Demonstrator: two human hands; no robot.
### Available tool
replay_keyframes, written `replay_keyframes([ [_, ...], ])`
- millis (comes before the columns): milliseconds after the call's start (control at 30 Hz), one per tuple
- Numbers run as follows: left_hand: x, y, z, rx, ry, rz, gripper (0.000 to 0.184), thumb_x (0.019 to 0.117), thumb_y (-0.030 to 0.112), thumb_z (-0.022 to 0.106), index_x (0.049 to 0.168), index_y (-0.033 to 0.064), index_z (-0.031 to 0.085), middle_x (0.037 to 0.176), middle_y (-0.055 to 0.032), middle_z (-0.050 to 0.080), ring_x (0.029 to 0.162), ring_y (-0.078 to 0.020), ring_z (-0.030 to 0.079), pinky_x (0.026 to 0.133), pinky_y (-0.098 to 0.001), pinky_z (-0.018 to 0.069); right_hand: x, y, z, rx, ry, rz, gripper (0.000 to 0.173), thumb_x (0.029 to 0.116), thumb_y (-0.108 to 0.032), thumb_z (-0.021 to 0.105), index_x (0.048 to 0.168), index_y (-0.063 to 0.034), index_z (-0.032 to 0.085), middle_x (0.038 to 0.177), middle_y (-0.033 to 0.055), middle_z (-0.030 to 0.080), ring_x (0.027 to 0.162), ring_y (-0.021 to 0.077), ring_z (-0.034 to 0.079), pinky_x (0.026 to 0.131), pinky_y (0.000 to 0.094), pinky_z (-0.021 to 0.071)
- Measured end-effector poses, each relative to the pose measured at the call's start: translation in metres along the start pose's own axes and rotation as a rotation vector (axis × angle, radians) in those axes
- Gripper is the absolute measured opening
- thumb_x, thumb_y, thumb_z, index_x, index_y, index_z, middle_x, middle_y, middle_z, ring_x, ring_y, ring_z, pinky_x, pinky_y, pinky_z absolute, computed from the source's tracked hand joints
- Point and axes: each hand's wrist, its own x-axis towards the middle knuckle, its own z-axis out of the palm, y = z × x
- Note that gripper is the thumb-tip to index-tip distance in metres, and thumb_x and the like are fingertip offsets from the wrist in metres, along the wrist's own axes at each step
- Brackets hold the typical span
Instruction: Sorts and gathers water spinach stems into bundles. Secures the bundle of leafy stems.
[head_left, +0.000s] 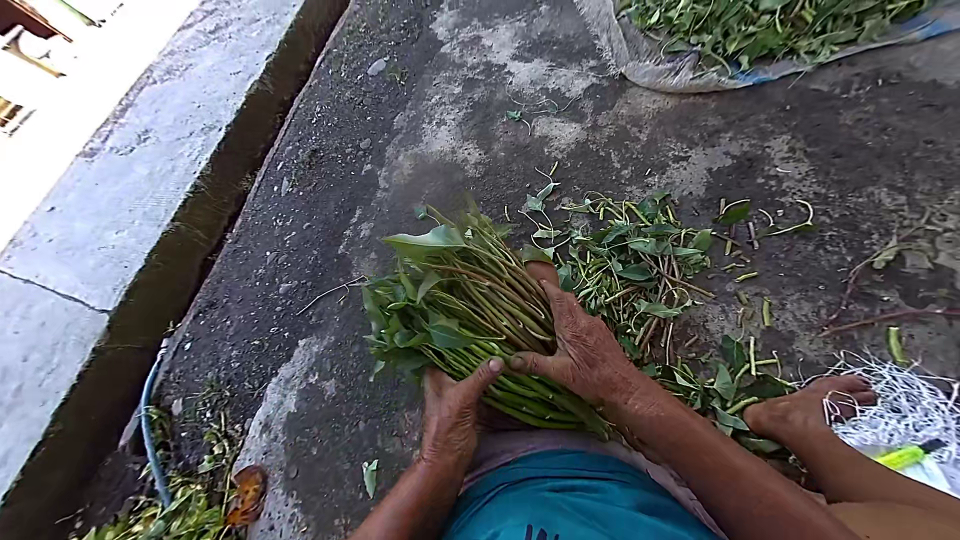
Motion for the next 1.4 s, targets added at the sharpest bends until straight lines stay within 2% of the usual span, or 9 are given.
replay_keyframes([
  [200, 0.003, 0.01, 0.021, -0.261, -0.014, -0.068, 0.076, 0.0653, 0.004, 0.088, 0.127, -0.0032, 0.044, 0.102, -0.0124, 0.068, 0.092, -0.0168, 0.071, 0.083, -0.0355, 0.0632, -0.004, -0.001, -0.008, 0.089, -0.072, 0.057, 0.137, 0.0596, -0.075, 0.081, 0.157, 0.0058, 0.028, 0.138, 0.023, 0.06, 0.117, 0.0345, 0.066, 0.095, 0.0537, 0.0546],
  [400, 0.007, 0.011, 0.034, -0.338, -0.055, -0.032, 0.066, 0.0606, -0.003, 0.086, 0.115, -0.0009, 0.049, 0.092, -0.0089, 0.071, 0.084, -0.0147, 0.072, 0.077, -0.0346, 0.0643, -0.006, 0.01, -0.011, 0.425, -0.133, 0.076, 0.122, 0.0537, -0.051, 0.093, 0.15, -0.0011, 0.037, 0.126, 0.0119, 0.066, 0.115, 0.0166, 0.065, 0.1, 0.0391, 0.054],
  [533, 0.012, 0.013, 0.023, -0.293, -0.082, -0.175, 0.056, 0.0718, -0.001, 0.078, 0.12, -0.0002, 0.05, 0.098, -0.0113, 0.07, 0.089, -0.0172, 0.071, 0.08, -0.0374, 0.0632, -0.011, 0.01, -0.008, 0.434, -0.137, 0.055, 0.113, 0.0546, -0.04, 0.094, 0.147, -0.0024, 0.041, 0.12, 0.0113, 0.069, 0.11, 0.0179, 0.067, 0.095, 0.0403, 0.0564],
  [667, 0.009, 0.011, -0.001, -0.26, -0.172, -0.185, 0.081, 0.0553, 0.018, 0.099, 0.121, 0.0036, 0.054, 0.102, -0.0091, 0.072, 0.094, -0.0183, 0.072, 0.083, -0.0398, 0.0636, -0.016, 0.004, -0.008, 0.444, -0.188, -0.02, 0.104, 0.0592, -0.035, 0.095, 0.143, 0.0005, 0.045, 0.115, 0.0159, 0.069, 0.107, 0.0233, 0.068, 0.095, 0.0443, 0.0561],
  [767, 0.01, 0.006, 0.003, -0.284, -0.2, -0.138, 0.084, 0.051, 0.024, 0.102, 0.119, 0.0041, 0.056, 0.101, -0.0088, 0.073, 0.094, -0.0183, 0.073, 0.083, -0.0409, 0.0641, -0.016, 0.005, -0.013, 0.467, -0.24, 0.005, 0.103, 0.0606, -0.029, 0.095, 0.145, 0.0009, 0.043, 0.118, 0.0195, 0.068, 0.111, 0.028, 0.067, 0.098, 0.0499, 0.0529],
  [867, 0.017, 0.009, 0.027, -0.314, -0.204, -0.035, 0.072, 0.0546, 0.013, 0.097, 0.112, 0.0024, 0.056, 0.094, -0.0074, 0.073, 0.088, -0.0153, 0.073, 0.079, -0.037, 0.0644, -0.011, 0.01, -0.021, 0.606, -0.186, -0.002, 0.103, 0.0582, -0.02, 0.094, 0.144, 0.0029, 0.043, 0.123, 0.0164, 0.066, 0.113, 0.0189, 0.066, 0.101, 0.0387, 0.0539],
  [1000, 0.042, 0.017, 0.069, -0.353, -0.465, 0.059, 0.056, 0.0585, 0.007, 0.093, 0.104, 0.003, 0.061, 0.09, -0.0057, 0.074, 0.086, -0.0143, 0.074, 0.08, -0.035, 0.0643, -0.001, 0.029, -0.053, 0.625, -0.081, 0.005, 0.085, 0.0604, -0.017, 0.091, 0.135, -0.0003, 0.054, 0.114, 0.0087, 0.07, 0.105, 0.0105, 0.068, 0.095, 0.0316, 0.0568],
  [1200, 0.079, 0.001, 0.124, -0.464, -0.715, 0.153, 0.057, 0.0577, 0.019, 0.097, 0.106, 0.0112, 0.068, 0.091, -0.0025, 0.074, 0.086, -0.0123, 0.073, 0.081, -0.0345, 0.0628, 0.012, 0.061, -0.072, 0.766, 0.085, -0.052, 0.075, 0.0573, -0.007, 0.089, 0.125, -0.001, 0.06, 0.108, 0.0022, 0.073, 0.101, 0.0055, 0.07, 0.093, 0.0264, 0.059],
  [1400, 0.091, -0.003, 0.104, -0.432, -0.717, 0.126, 0.063, 0.0595, 0.026, 0.098, 0.109, 0.0092, 0.063, 0.093, -0.0023, 0.074, 0.088, -0.012, 0.073, 0.082, -0.0332, 0.0628, 0.01, 0.054, -0.028, 1.063, 0.079, -0.08, 0.084, 0.0549, 0.003, 0.087, 0.13, 0.003, 0.051, 0.113, -0.0006, 0.071, 0.106, 0.0024, 0.067, 0.097, 0.0225, 0.0566],
])
